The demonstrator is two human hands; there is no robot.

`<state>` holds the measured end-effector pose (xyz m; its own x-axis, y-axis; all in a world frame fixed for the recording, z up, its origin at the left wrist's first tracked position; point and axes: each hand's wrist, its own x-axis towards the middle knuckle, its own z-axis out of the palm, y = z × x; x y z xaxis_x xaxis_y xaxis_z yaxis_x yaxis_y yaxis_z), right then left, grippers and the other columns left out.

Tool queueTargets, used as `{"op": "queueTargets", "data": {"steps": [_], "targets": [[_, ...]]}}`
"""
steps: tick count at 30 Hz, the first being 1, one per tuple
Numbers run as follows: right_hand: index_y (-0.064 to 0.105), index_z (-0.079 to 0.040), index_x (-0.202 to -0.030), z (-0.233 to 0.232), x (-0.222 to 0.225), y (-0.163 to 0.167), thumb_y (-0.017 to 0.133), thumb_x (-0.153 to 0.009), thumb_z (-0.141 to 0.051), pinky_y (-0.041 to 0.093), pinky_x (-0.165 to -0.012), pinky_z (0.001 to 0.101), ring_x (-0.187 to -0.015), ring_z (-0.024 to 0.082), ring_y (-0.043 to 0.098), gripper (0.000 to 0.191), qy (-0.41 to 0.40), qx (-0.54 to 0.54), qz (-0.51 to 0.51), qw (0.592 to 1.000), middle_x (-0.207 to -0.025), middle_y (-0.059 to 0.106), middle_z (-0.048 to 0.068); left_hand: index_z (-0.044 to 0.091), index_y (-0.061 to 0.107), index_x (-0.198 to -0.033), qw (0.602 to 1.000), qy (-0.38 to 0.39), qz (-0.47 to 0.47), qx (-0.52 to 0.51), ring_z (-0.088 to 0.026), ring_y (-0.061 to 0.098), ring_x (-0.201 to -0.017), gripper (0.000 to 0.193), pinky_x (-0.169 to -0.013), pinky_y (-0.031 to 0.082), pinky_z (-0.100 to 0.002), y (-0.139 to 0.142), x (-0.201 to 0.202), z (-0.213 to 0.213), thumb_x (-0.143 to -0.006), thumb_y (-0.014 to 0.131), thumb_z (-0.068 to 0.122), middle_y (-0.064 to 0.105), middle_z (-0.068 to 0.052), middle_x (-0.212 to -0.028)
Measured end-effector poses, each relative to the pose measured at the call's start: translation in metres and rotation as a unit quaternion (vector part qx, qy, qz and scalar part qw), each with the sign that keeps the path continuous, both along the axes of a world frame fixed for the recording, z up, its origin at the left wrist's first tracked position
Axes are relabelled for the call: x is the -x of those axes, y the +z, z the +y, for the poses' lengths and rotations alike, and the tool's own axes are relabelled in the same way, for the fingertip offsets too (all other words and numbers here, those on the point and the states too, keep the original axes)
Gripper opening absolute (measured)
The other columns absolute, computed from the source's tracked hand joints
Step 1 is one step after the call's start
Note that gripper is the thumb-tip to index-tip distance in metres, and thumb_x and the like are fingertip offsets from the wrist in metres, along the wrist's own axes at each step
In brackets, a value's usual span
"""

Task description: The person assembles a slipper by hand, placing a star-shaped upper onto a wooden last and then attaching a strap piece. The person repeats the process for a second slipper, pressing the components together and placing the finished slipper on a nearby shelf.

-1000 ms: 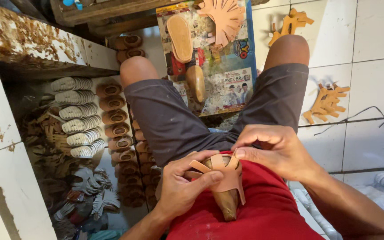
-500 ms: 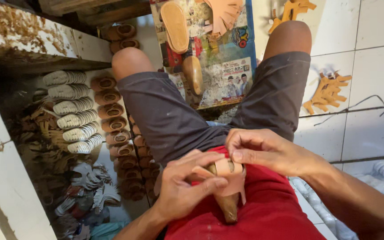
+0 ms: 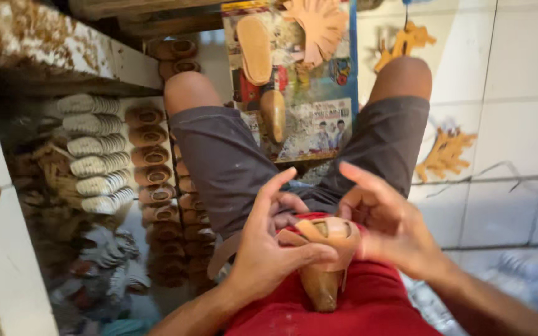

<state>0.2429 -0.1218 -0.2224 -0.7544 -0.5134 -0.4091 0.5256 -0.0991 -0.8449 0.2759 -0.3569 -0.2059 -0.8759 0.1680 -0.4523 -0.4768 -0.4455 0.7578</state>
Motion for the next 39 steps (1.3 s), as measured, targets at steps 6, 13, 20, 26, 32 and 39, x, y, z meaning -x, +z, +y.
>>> {"op": "queueTargets", "data": {"steps": [6, 13, 20, 26, 32, 39], "targets": [[0.045, 0.005, -0.157, -0.002, -0.008, -0.009, 0.083, -0.083, 0.001, 0.050, -0.091, 0.0330, -0.104, 0.019, 0.060, 0.084, 0.003, 0.020, 0.074, 0.997, -0.112, 0.061, 0.011, -0.002, 0.063, -0.109, 0.998, -0.052, 0.033, 0.032, -0.006, 0.064, -0.092, 0.040, -0.083, 0.054, -0.023, -0.015, -0.022, -0.012, -0.081, 0.089, 0.012, 0.069, -0.005, -0.101], [0.040, 0.002, -0.162, -0.008, -0.013, -0.018, 0.088, -0.083, -0.009, 0.052, -0.088, 0.0348, -0.101, 0.022, 0.062, 0.093, -0.002, 0.099, 0.068, 0.993, -0.108, 0.062, 0.011, -0.003, 0.071, -0.106, 0.998, -0.036, 0.045, -0.026, -0.007, 0.058, -0.086, 0.018, -0.077, 0.049, -0.024, -0.027, -0.037, -0.023, -0.105, 0.065, 0.014, 0.065, -0.002, -0.097], [0.040, 0.003, -0.161, -0.006, -0.020, -0.015, 0.091, -0.078, -0.009, 0.051, -0.092, 0.0369, -0.104, 0.025, 0.062, 0.097, 0.023, 0.094, 0.059, 0.994, -0.108, 0.058, 0.011, 0.007, 0.050, -0.132, 0.926, -0.142, -0.015, -0.351, -0.014, 0.056, -0.121, 0.037, -0.105, 0.048, -0.026, -0.074, -0.026, -0.015, -0.101, 0.069, 0.012, 0.057, -0.007, -0.129], [0.042, 0.001, -0.162, -0.002, -0.023, -0.012, 0.090, -0.080, -0.002, 0.053, -0.099, 0.0412, -0.108, 0.026, 0.064, 0.095, 0.045, 0.159, 0.080, 0.983, -0.110, 0.059, 0.008, 0.021, 0.028, -0.157, 0.849, -0.293, -0.075, -0.432, -0.019, 0.058, -0.124, 0.088, -0.107, 0.050, -0.033, -0.077, 0.014, -0.010, -0.086, 0.077, 0.005, 0.054, -0.009, -0.136], [0.035, 0.001, -0.163, 0.002, -0.013, -0.009, 0.085, -0.079, 0.005, 0.048, -0.086, 0.0307, -0.099, 0.017, 0.057, 0.097, 0.036, 0.052, 0.042, 0.997, -0.108, 0.059, 0.009, 0.002, 0.070, -0.115, 0.970, -0.186, 0.146, 0.057, -0.017, 0.069, -0.103, 0.020, -0.093, 0.055, -0.030, -0.002, 0.009, -0.040, -0.095, 0.068, 0.004, 0.072, -0.009, -0.110], [0.028, 0.000, -0.165, -0.003, 0.000, -0.010, 0.086, -0.079, 0.004, 0.048, -0.091, 0.0296, -0.104, 0.018, 0.058, 0.103, 0.083, 0.066, 0.071, 0.992, -0.110, 0.059, 0.010, -0.002, 0.069, -0.101, 0.942, -0.157, 0.201, 0.218, -0.015, 0.071, -0.093, 0.015, -0.084, 0.056, -0.028, 0.042, 0.009, -0.033, -0.094, 0.072, 0.012, 0.071, -0.009, -0.098]]}}
